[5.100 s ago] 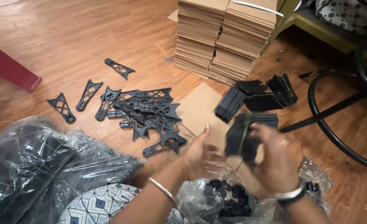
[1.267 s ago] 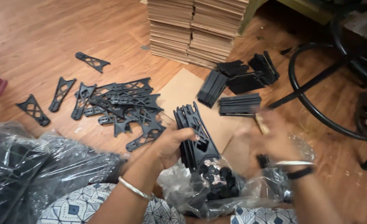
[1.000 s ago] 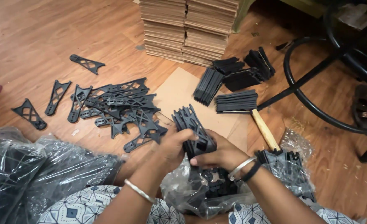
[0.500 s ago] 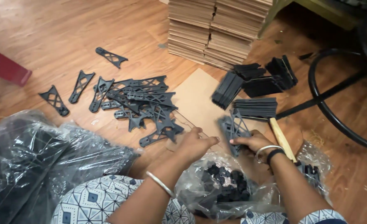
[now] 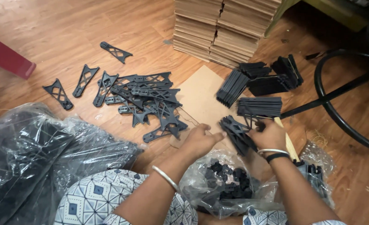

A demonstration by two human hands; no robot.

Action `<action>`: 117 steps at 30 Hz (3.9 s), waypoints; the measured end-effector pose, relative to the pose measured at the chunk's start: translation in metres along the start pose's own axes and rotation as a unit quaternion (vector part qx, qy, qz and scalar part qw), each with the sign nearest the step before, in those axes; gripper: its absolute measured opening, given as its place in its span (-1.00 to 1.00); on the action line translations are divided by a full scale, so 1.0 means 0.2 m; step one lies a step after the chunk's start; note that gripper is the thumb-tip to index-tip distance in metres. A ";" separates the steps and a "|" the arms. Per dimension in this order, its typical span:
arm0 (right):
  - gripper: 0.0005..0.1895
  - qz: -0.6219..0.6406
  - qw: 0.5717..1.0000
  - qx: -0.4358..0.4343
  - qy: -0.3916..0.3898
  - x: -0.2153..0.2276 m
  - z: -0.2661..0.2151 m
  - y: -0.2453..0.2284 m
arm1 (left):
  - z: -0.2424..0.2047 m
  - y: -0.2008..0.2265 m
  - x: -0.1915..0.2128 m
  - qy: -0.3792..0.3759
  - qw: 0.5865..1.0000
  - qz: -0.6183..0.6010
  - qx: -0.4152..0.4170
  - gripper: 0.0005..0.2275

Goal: Sorting and stacking black plastic frame components on the floor.

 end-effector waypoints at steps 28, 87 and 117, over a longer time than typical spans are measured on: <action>-0.73 -0.165 0.938 0.138 -0.270 -0.64 -0.50 -0.14 | 0.10 0.14 0.07 -0.022 0.874 -0.460 -0.155 -0.87; -0.76 0.609 0.757 -0.076 -0.223 0.04 -0.33 -0.16 | -0.10 0.02 -0.30 -0.222 0.881 -0.407 0.095 -0.84; -0.83 0.521 0.823 -0.156 -0.163 -0.16 -0.43 -0.10 | 0.00 -0.08 -0.26 -0.018 0.954 -0.285 -0.094 -0.89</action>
Point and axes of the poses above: each hand's wrist, its own z-axis towards the middle knuckle, its own x-axis out of the back of the hand, y = z × x, the point moved 6 cm from there along z, towards the middle knuckle, and after that the axes turned 2 degrees about -z, right-handed, at the moved point
